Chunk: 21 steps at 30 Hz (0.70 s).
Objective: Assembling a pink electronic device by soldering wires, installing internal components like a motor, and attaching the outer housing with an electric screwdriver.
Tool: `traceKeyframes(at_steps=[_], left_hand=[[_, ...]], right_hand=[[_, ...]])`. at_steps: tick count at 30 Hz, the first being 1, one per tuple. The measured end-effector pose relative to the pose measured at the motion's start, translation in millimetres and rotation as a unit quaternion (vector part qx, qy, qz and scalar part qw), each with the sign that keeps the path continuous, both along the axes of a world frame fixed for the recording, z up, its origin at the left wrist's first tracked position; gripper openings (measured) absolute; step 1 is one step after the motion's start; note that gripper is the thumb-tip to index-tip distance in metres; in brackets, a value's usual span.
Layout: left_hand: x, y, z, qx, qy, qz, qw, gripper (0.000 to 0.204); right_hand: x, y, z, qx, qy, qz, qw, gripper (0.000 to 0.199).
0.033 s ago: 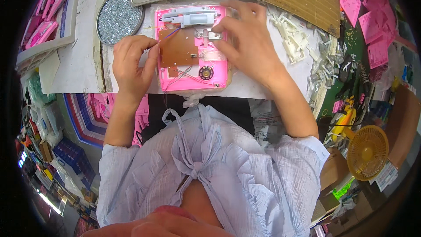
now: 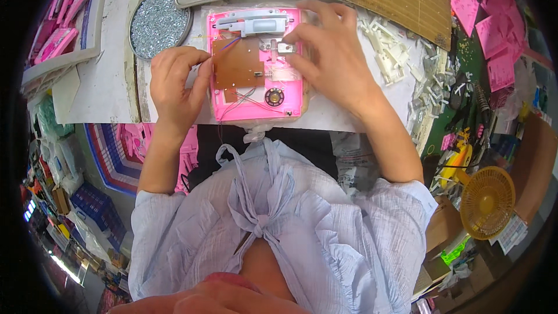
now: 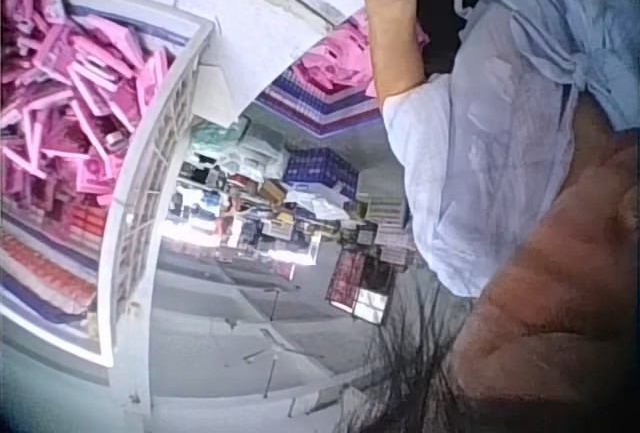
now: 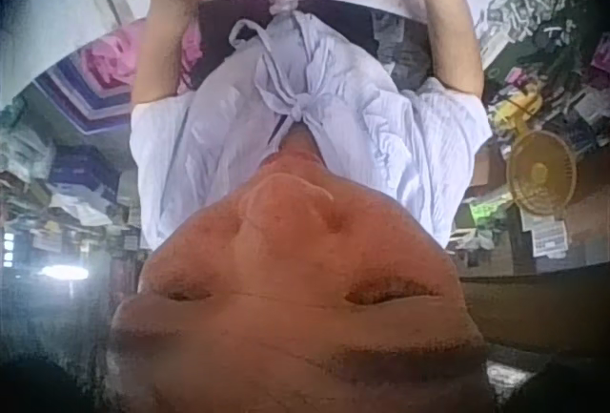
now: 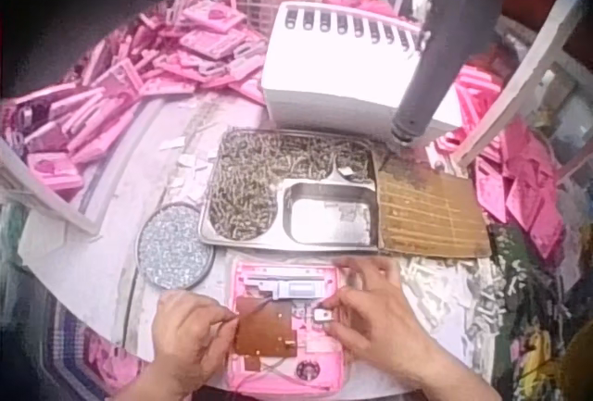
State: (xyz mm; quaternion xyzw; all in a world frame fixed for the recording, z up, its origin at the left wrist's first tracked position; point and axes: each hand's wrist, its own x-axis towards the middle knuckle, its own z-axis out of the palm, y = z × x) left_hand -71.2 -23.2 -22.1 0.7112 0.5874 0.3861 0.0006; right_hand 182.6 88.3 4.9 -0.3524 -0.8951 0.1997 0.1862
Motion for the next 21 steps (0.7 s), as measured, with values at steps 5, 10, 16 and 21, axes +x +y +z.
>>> traceKeyframes(at_steps=[5, 10, 16, 21], left_hand=[[-7, 2, 4, 0.012, 0.037, -0.022, 0.999, 0.020], [-16, 7, 7, 0.023, 0.057, -0.052, 0.997, 0.025], [-28, 10, -6, 0.044, 0.074, -0.052, 0.995, 0.016], [-32, 9, -13, 0.057, 0.066, -0.043, 0.995, 0.016]], right_hand=[[-27, -4, 25, 0.098, 0.072, 0.070, 0.990, 0.018], [-73, 11, 10, 0.088, 0.073, 0.141, 0.983, 0.012], [-96, 20, 7, 0.102, 0.035, 0.159, 0.981, 0.012], [-118, 14, 5, 0.198, -0.033, 0.159, 0.967, 0.014]])
